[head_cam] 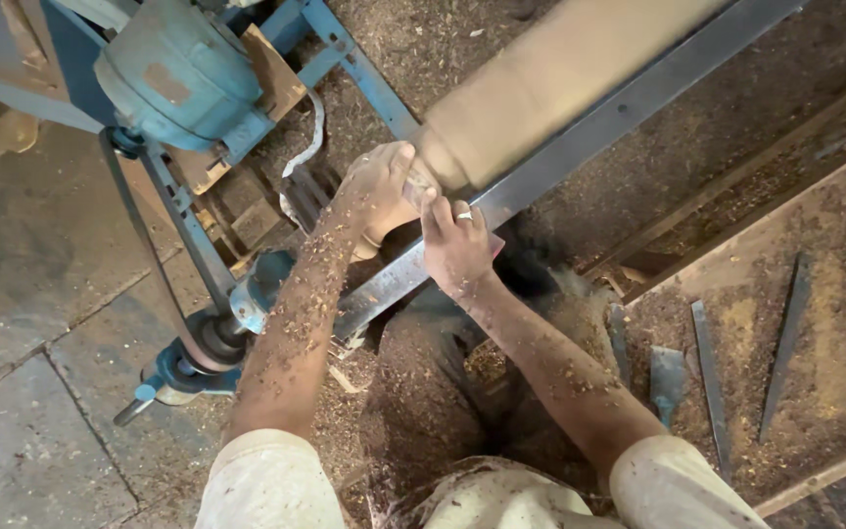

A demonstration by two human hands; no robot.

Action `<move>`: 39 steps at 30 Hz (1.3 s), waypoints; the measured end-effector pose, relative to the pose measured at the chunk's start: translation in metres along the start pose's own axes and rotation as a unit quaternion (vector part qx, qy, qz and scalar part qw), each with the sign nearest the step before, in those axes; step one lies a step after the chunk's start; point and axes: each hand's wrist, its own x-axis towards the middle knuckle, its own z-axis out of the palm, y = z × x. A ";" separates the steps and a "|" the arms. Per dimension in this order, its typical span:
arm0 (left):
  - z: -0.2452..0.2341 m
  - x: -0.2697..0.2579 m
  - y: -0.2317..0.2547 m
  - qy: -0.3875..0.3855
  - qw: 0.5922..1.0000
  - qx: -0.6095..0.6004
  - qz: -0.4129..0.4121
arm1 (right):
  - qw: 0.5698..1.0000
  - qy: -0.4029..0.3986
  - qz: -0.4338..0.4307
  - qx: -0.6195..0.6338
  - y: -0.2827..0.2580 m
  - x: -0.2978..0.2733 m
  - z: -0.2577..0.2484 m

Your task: The person uses a chisel to shape a rotating wooden piece on a lathe, creating grooves and contours. They then switch to a sanding block to smooth the surface of the wood while it continues to spin.

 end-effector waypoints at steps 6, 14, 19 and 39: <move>0.011 -0.012 -0.015 0.032 0.999 0.035 0.026 | 1.000 0.002 -0.026 -0.003 0.001 -0.005 0.002; 0.028 -0.024 -0.027 0.066 0.987 0.142 0.039 | 0.999 -0.005 -0.033 0.017 0.001 -0.010 0.003; -0.012 -0.003 0.006 -0.052 0.998 0.025 -0.032 | 0.999 0.011 0.012 0.046 0.001 -0.003 -0.002; 0.023 -0.008 -0.020 -0.009 0.999 -0.032 -0.027 | 0.995 -0.049 0.017 0.088 0.006 -0.005 -0.001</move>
